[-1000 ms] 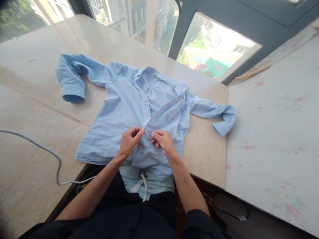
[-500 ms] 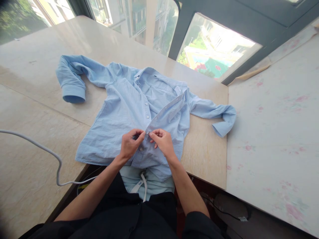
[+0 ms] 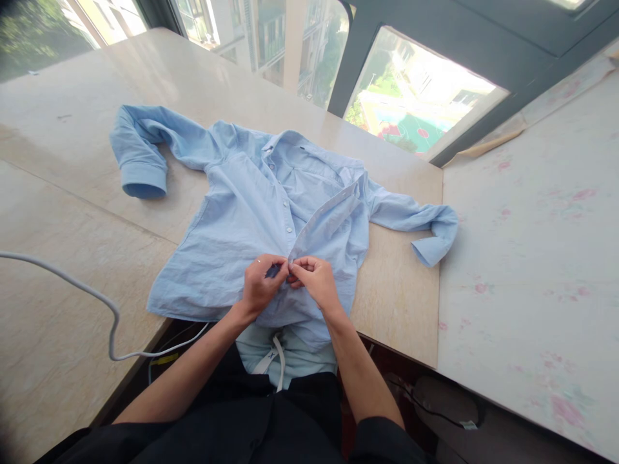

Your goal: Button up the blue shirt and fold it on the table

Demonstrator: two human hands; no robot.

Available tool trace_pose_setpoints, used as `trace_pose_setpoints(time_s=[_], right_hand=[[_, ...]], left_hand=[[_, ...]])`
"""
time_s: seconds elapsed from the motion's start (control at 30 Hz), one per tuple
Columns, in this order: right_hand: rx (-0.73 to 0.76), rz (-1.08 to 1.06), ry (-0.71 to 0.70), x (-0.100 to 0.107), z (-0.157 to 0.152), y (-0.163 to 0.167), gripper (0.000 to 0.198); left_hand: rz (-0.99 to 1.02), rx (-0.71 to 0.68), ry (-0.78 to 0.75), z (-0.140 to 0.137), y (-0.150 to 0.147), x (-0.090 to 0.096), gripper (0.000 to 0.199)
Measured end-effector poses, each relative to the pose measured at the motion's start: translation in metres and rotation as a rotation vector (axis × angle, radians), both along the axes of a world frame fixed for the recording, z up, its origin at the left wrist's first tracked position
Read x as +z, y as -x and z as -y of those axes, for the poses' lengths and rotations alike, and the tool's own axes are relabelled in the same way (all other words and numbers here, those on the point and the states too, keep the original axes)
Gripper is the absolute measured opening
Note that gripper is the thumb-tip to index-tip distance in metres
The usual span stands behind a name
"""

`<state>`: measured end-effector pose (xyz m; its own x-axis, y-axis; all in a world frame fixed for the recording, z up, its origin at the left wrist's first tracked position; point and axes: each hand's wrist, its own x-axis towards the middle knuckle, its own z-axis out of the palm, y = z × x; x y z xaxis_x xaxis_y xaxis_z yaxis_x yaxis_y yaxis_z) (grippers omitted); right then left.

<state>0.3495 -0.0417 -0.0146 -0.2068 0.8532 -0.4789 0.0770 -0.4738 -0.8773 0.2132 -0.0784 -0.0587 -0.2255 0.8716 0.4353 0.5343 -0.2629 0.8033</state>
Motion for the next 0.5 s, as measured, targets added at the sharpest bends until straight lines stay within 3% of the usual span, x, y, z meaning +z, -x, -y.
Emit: trace_pose_setpoints(time_s=[0.17,0.37,0.5], right_hand=[[0.08,0.039,-0.022,-0.002,0.0,-0.004,0.037],[0.171,0.095,-0.078,-0.006,-0.006,-0.007,0.035],[0.184,0.043,-0.019,-0.008,-0.011,-0.01,0.035]], left_hand=[[-0.065,0.003,-0.057,0.004,-0.002,-0.005,0.01],[-0.038,0.026,0.025,0.007,-0.005,-0.003,0.014],[0.048,0.03,0.046,0.007,-0.005,-0.003,0.011]])
